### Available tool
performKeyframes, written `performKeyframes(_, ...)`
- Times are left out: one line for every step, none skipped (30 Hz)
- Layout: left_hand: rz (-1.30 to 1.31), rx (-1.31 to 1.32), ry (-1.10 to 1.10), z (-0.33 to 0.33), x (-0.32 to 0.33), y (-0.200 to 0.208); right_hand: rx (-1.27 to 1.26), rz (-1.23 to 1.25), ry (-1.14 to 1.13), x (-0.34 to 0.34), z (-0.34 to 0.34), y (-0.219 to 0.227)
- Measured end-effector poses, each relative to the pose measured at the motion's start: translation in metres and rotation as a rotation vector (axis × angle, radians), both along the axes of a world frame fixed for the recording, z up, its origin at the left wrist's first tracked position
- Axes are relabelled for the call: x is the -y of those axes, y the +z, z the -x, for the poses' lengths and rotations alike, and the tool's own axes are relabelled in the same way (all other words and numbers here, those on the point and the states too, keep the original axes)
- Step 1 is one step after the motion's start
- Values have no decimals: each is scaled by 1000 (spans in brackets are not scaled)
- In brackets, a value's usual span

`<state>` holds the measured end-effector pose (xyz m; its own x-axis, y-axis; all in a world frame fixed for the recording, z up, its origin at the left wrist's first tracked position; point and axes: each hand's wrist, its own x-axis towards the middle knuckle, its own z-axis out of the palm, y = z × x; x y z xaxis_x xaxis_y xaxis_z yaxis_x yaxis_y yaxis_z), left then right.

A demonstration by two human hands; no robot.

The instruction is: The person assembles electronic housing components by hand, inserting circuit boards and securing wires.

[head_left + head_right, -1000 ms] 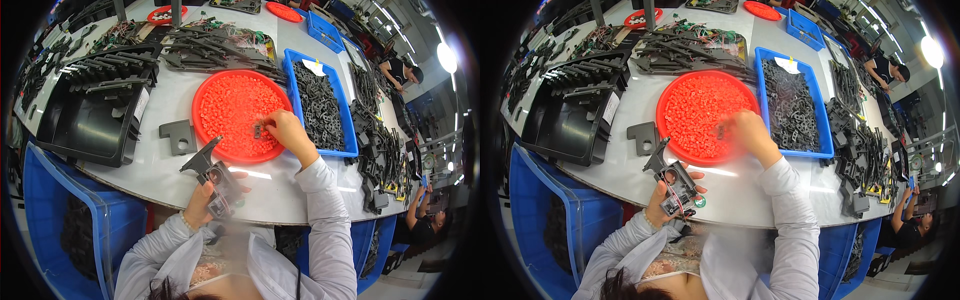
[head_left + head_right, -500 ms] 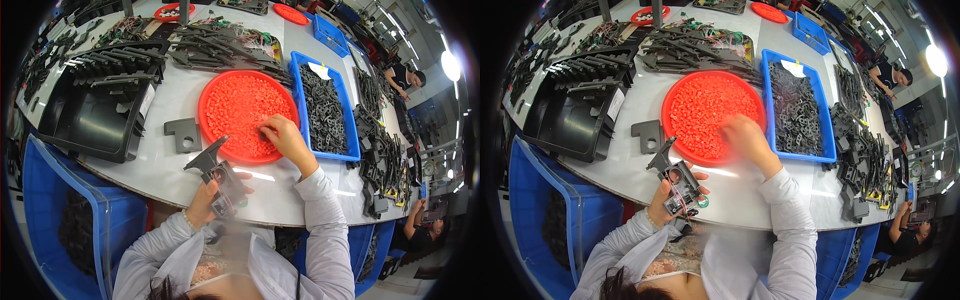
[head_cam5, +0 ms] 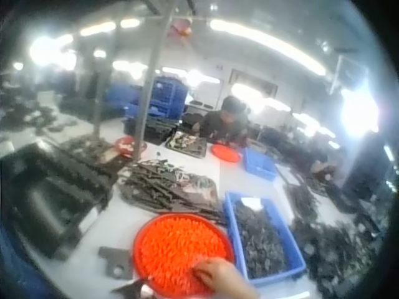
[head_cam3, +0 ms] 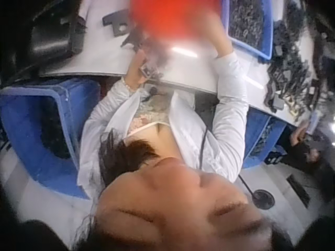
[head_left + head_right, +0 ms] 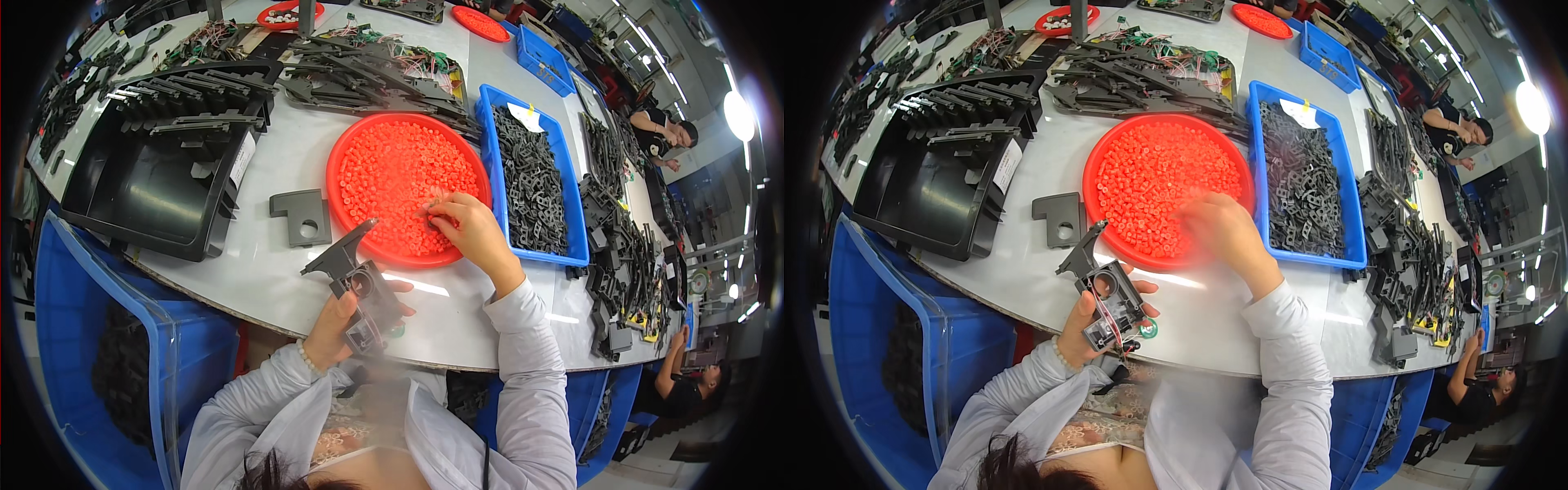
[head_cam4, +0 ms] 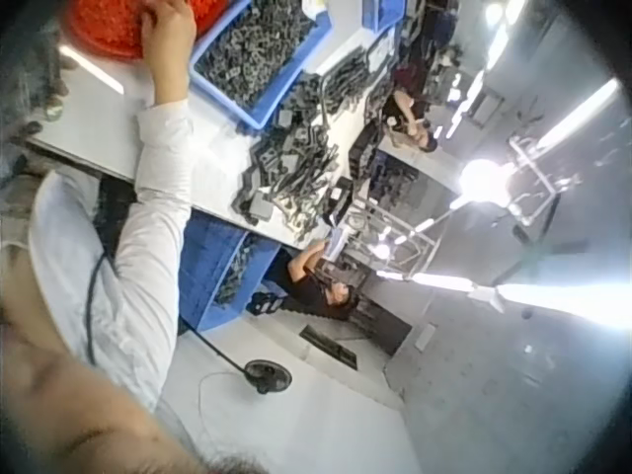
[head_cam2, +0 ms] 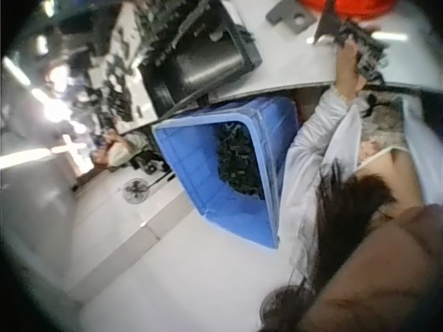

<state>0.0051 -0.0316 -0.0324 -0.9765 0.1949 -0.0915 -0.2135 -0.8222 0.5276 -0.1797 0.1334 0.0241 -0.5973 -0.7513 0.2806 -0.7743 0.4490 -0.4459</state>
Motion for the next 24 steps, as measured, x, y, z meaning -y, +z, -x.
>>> performKeyframes(-1, -1, -2, 1, -1, 1, -45, -11, 27, 0, 1, -1)
performKeyframes(1, -3, 0, 1, -1, 1, -44, -11, 29, 1, 1, -2)
performKeyframes(3, -6, 2, 1, 0, 1, -39, -7, 12, 3, 1, -3)
performKeyframes(3, -6, 3, 1, 0, 1, -33, -3, -6, 4, 2, -5)
performKeyframes(-3, -8, 3, 1, -1, 0, -34, -4, -8, 5, 3, -8)
performKeyframes(-9, -11, 2, 2, -1, 0, -93, 8, 1, 5, 5, -12)
performKeyframes(-11, -12, -1, 2, -2, -2, -153, 20, 10, 4, 6, -14)
performKeyframes(-47, -39, 4, 1, -1, -7, -152, 21, 12, 5, 5, -14)
performKeyframes(-83, -66, 10, 1, -1, -8, -128, 5, 10, 7, 5, -11)
performKeyframes(-83, -66, 13, 0, 0, -7, -104, -13, 7, 8, 4, -9)
performKeyframes(-49, -36, 10, 0, 0, -4, -103, -13, 10, 8, 3, -4)
performKeyframes(-15, -6, 8, 0, 0, -2, 11, -15, -62, 9, 2, 2)
performKeyframes(-15, -4, 12, 0, 1, -2, 126, -18, -134, 9, 2, 5)
performKeyframes(-19, -8, 9, 1, 0, -2, 125, -20, -135, 7, 2, 4)
performKeyframes(-22, -10, 6, 1, 0, -1, 62, -11, -134, 5, 2, 3)
performKeyframes(-24, -11, 6, 1, -1, -1, 0, -1, -133, 4, 2, 2)
performKeyframes(-25, -10, 1, 1, 0, -2, 0, -2, -133, 5, 2, 2)
performKeyframes(-27, -10, -4, 1, 0, -2, -118, -23, -69, 7, 1, 1)
performKeyframes(-28, -10, -4, 1, 0, -4, -235, -43, -4, 8, 0, 0)
performKeyframes(-63, -43, -2, 1, 0, -9, -235, -44, -3, 8, -1, -1)
performKeyframes(-99, -77, 0, 1, -1, -11, -246, -52, 31, 7, -2, -3)
performKeyframes(-100, -77, 1, 1, -1, -10, -256, -61, 64, 7, -2, -4)
performKeyframes(-95, -76, 1, 1, 0, -10, -255, -61, 66, 7, -2, -3)
performKeyframes(-89, -74, 1, 1, 0, -10, -242, -38, 77, 7, -2, 0)
